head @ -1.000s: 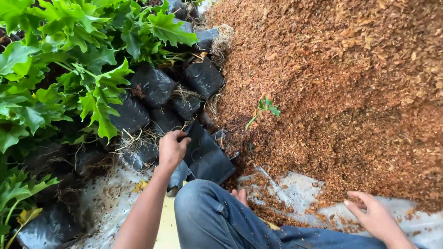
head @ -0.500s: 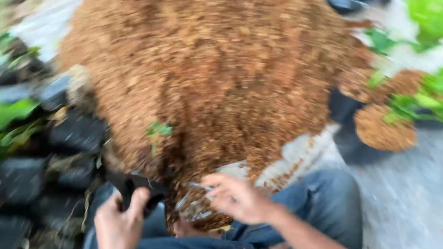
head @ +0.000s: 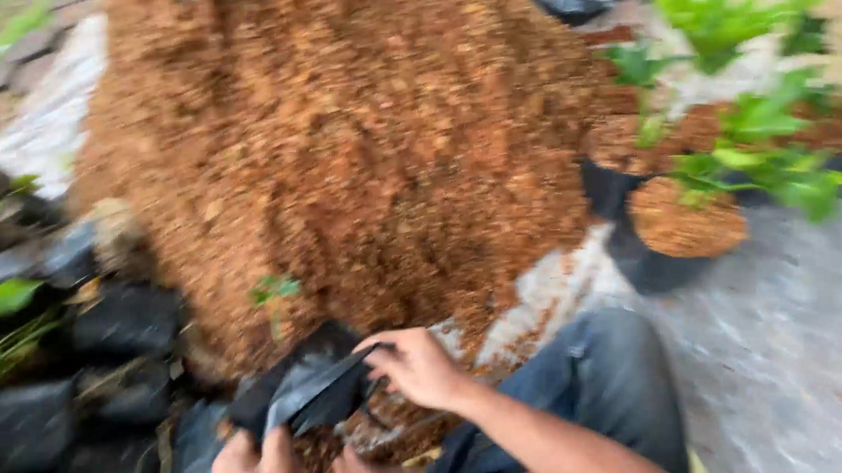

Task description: A person sitting on the ground transplants small green plants into black plastic nursery bags using organic mulch.

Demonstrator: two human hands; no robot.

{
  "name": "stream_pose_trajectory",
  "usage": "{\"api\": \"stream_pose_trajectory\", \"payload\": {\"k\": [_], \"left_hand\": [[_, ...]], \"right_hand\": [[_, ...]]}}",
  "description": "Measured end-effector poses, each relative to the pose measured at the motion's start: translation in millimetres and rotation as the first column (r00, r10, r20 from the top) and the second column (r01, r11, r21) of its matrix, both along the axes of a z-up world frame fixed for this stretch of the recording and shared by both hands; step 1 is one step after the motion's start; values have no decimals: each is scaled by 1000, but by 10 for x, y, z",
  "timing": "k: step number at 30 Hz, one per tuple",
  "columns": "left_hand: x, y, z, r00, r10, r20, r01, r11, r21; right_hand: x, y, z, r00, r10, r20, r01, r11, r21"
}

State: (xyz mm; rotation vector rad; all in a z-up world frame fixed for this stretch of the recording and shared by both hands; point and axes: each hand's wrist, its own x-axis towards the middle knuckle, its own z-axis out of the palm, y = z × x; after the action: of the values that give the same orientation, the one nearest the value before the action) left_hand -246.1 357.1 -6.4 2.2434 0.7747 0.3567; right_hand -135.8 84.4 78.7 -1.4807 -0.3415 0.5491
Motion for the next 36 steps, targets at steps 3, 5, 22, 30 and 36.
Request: {"api": "stream_pose_trajectory", "payload": {"k": [3, 5, 22, 30, 36], "left_hand": [[-255, -430, 937, 997, 75, -29, -73, 994, 83], [-161, -591, 1285, 964, 26, 264, -19, 999, -29], [161, 10, 973, 817, -575, 47, 548, 748, -375], [883, 800, -122, 670, -626, 400, 723, 429, -541], [198, 818, -461, 987, -159, 33, 141, 735, -663]], "right_hand": [[-85, 163, -41, 995, 18, -95, -26, 997, -78], [29, 217, 48, 996, 35, -83, -27, 996, 88], [233, -35, -396, 960, -9, -280, 106, 936, 334], [-233, 94, 340, 999, 30, 20, -31, 996, 81], [-351, 137, 240, 995, -36, 89, 29, 997, 74]]}}
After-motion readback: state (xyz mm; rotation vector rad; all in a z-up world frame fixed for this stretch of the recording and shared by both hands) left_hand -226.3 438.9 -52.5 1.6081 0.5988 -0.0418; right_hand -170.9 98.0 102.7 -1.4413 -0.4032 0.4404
